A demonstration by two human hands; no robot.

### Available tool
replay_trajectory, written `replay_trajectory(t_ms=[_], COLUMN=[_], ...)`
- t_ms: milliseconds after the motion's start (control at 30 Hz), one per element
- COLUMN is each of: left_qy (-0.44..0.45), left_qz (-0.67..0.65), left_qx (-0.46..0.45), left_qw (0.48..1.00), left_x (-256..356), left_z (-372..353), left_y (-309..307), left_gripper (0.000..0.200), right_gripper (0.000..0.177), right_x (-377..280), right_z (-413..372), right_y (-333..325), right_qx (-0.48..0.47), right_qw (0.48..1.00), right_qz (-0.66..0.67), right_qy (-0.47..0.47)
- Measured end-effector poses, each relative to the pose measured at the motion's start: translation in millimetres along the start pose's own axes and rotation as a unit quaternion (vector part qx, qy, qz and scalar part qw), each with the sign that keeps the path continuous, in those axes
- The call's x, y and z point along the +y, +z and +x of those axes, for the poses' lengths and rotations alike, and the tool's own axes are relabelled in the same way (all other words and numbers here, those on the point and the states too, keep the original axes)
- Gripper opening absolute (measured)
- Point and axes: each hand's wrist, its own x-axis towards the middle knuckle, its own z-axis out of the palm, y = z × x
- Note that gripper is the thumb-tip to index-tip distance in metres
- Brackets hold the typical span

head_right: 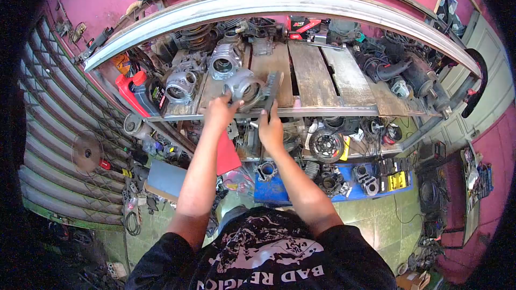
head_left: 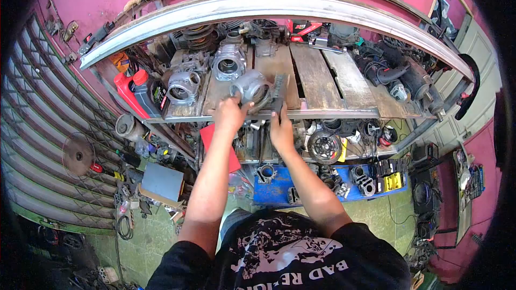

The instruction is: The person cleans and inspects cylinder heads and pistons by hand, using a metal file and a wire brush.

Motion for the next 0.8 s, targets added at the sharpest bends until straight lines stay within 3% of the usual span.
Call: replay_trajectory(t_ms=[100,167,233,267,300,367,400,433,500,533,567,600,633,667,733,800], left_qy=[0.017,0.012,-0.003,-0.003,0.007,0.015,0.007,-0.001,0.009,0.052,0.094,0.144,0.146,0.173,0.230,0.243], left_qz=[0.033,0.029,-0.031,-0.035,-0.066,-0.096,-0.155,-0.212,-0.267,-0.191,-0.111,-0.060,-0.062,-0.017,0.032,0.049], left_qx=[0.043,0.019,0.000,-0.001,-0.022,-0.044,-0.077,-0.109,-0.075,0.009,0.094,0.054,0.052,0.017,-0.047,-0.086], left_qw=[0.998,0.999,0.999,0.999,0.998,0.994,0.985,0.971,0.961,0.980,0.985,0.986,0.986,0.985,0.971,0.965], left_x=[6,10,13,15,15,8,4,-2,-10,-12,-13,-15,-16,-16,-24,-21], left_z=[-4,-4,-4,-5,-6,-3,1,4,10,14,21,29,36,44,65,72], left_y=[15,12,10,5,-3,-14,-17,-19,-25,-30,-36,-43,-43,-41,-31,-37], left_gripper=[0.040,0.039,0.035,0.035,0.036,0.036,0.037,0.039,0.043,0.044,0.046,0.059,0.059,0.066,0.077,0.075], right_gripper=[0.061,0.063,0.066,0.065,0.065,0.062,0.059,0.058,0.058,0.058,0.057,0.057,0.057,0.058,0.061,0.061], right_x=[1,-7,-15,-39,-29,-3,-8,-9,15,-3,-42,-62,-35,-45,-47,-52], right_z=[3,-32,-64,-67,-59,-26,-9,6,26,19,6,-8,-29,-56,-94,-96], right_y=[8,18,33,25,27,32,13,3,-3,-13,-30,-38,-22,-15,15,29], right_qx=[0.017,0.004,0.030,-0.009,-0.008,0.062,-0.015,-0.041,-0.009,-0.009,-0.066,-0.121,-0.075,-0.065,-0.002,0.035], right_qw=[0.999,1.000,0.995,0.991,0.991,0.996,0.995,0.995,0.999,0.999,0.996,0.979,0.997,0.995,0.990,0.987], right_qz=[0.008,0.001,0.091,0.129,0.126,0.057,0.086,0.059,0.014,0.012,0.027,0.043,0.017,0.050,0.139,0.154], right_qy=[-0.038,0.014,-0.021,0.039,0.039,-0.035,0.052,0.066,-0.046,-0.045,0.057,0.159,0.028,0.062,0.028,0.025])
